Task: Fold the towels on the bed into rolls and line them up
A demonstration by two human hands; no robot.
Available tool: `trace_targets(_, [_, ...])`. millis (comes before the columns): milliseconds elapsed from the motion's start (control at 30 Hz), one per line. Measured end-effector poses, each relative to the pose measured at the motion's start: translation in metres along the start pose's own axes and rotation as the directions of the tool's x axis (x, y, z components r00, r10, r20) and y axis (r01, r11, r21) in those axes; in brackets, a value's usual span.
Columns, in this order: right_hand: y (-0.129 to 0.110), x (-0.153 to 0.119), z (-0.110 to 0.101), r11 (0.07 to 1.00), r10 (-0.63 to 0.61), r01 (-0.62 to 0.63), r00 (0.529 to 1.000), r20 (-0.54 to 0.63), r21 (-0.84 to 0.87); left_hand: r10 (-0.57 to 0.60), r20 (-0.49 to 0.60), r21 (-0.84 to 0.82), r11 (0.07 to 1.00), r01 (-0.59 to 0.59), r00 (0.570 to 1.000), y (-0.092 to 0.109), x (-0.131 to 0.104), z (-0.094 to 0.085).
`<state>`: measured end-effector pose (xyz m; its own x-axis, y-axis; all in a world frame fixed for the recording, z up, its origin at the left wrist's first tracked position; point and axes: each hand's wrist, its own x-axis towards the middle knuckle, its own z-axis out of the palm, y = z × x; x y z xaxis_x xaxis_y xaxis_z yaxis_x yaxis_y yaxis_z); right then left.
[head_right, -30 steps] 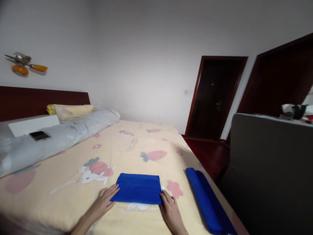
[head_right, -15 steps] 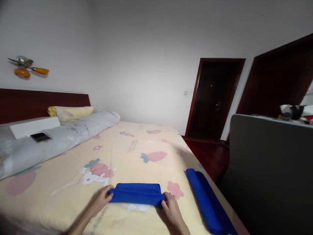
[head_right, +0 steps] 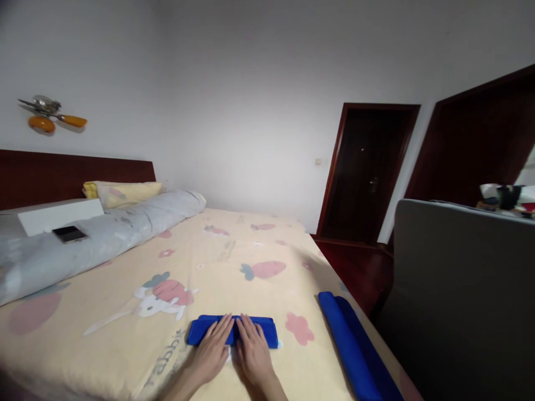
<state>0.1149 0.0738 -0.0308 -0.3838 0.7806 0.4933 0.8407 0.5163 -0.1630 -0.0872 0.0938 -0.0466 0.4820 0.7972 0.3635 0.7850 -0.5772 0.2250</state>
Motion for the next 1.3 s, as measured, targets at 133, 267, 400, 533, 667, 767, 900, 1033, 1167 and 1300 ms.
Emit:
trace_targets(133, [-0.001,0.0,0.003,1.0,0.0,-0.001,0.989,0.147,0.006,0.037,0.064,0.022,0.999,-0.038,0.997,0.0,-0.003,0.003])
trace_targets(267, [0.036,-0.017,-0.01,0.999,0.042,-0.039,0.991,0.128,-0.027,0.029,0.064,0.057,0.998,-0.032,0.998,-0.034,-0.018,-0.018])
trace_targets(400, [0.069,-0.034,-0.024,0.994,0.107,-0.103,0.985,0.138,-0.031,0.044,0.072,0.038,0.998,-0.047,0.996,-0.067,-0.034,-0.036])
trace_targets(533, [0.078,-0.04,-0.03,0.991,0.137,-0.135,0.982,0.132,-0.023,0.014,0.051,0.019,1.0,-0.015,0.999,-0.085,-0.042,-0.039])
trace_targets(667, [0.076,-0.037,-0.032,0.989,0.149,-0.149,0.982,0.117,-0.012,0.011,0.014,0.027,1.0,-0.012,1.0,-0.09,-0.04,-0.037])
trace_targets(767, [0.076,-0.034,-0.036,0.989,0.148,-0.149,0.983,0.11,0.004,0.001,0.02,0.028,1.0,-0.002,1.0,-0.089,-0.037,-0.039])
trace_targets(900, [0.076,-0.03,-0.042,0.986,0.162,-0.165,0.974,0.159,0.008,-0.017,0.046,0.018,1.0,0.016,0.999,-0.088,-0.034,-0.046])
trace_targets(1033, [0.068,-0.021,-0.04,0.981,0.189,-0.178,0.965,0.179,-0.077,-0.07,0.107,0.064,0.996,0.063,0.992,-0.08,-0.03,-0.048])
trace_targets(1167, [0.051,-0.008,-0.028,0.976,0.151,-0.114,0.968,0.199,-0.187,-0.194,0.137,0.179,0.969,0.169,0.971,-0.061,-0.022,-0.039])
trace_targets(1300, [0.04,0.005,-0.026,0.979,0.182,-0.156,0.957,0.224,-0.129,-0.235,0.097,0.191,0.958,0.213,0.967,-0.051,-0.013,-0.032])
